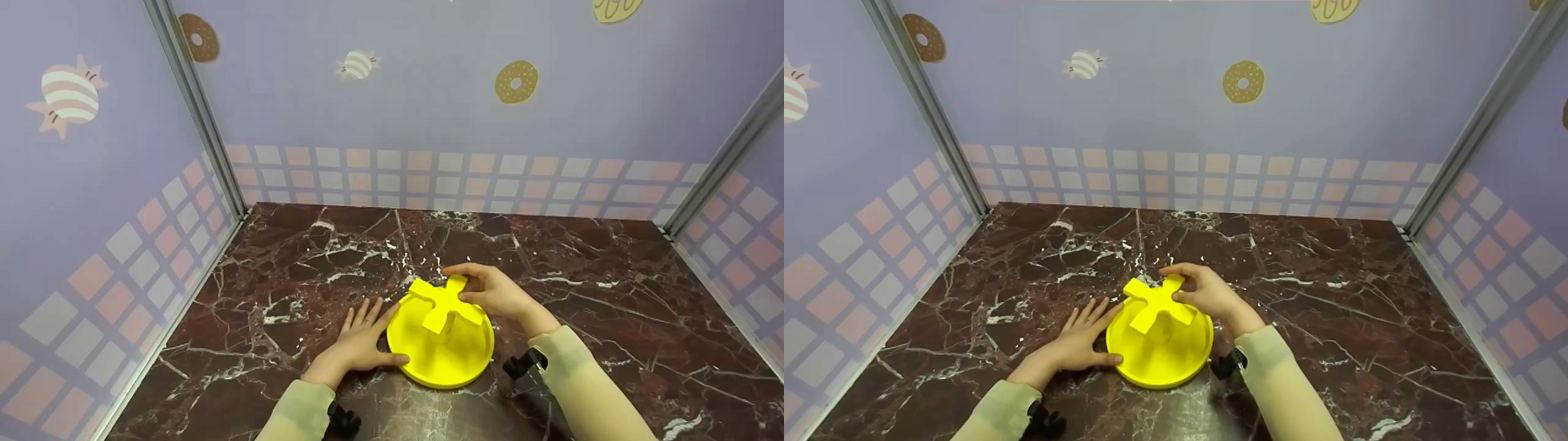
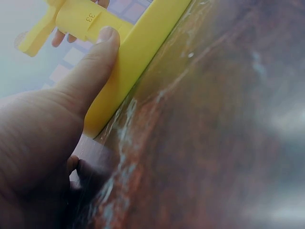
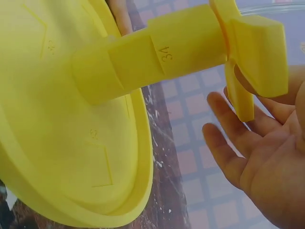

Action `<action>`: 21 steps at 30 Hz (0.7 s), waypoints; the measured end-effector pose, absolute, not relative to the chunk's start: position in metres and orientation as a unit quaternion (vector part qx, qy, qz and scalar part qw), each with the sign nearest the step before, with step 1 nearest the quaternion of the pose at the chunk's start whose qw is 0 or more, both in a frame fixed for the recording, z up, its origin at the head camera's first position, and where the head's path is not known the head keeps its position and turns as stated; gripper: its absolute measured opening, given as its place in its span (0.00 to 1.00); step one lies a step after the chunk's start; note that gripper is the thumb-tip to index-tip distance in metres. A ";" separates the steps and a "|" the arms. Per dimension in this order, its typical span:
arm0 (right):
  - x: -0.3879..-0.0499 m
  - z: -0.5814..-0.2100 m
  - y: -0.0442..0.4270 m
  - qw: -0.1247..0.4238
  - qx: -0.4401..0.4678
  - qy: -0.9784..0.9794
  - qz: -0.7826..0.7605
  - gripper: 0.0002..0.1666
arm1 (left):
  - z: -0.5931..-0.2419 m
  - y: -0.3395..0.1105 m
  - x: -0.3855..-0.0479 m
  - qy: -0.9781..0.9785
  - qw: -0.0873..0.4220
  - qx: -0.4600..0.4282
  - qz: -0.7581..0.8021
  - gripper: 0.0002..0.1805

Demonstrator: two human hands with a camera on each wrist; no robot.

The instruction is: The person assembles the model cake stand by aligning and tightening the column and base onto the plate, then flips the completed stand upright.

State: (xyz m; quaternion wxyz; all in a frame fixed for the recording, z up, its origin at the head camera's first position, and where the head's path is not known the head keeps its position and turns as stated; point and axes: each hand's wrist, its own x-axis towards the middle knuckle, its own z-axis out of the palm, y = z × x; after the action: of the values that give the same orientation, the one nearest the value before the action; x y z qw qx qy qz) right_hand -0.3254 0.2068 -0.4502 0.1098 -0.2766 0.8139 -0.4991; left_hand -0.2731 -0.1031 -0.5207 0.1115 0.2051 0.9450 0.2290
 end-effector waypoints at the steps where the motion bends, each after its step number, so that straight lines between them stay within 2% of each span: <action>1: -0.325 -0.451 0.207 0.106 -0.275 0.818 -0.494 0.30 | -0.521 -0.103 -0.273 0.945 0.112 0.205 0.230 0.61; 8: -0.320 -0.451 0.210 0.087 -0.248 0.834 -0.486 0.25 | -0.521 -0.104 -0.273 0.945 0.109 0.208 0.229 0.62; 21: -0.305 -0.453 0.217 0.026 -0.257 0.868 -0.424 0.18 | -0.521 -0.104 -0.272 0.942 0.107 0.211 0.236 0.61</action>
State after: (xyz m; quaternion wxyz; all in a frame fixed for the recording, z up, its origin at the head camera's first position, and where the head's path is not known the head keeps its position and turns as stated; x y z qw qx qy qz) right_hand -0.3052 0.2165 -0.4535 0.0264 -0.2568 0.8680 -0.4242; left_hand -0.2723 -0.1040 -0.5208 0.1066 0.2109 0.9425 0.2365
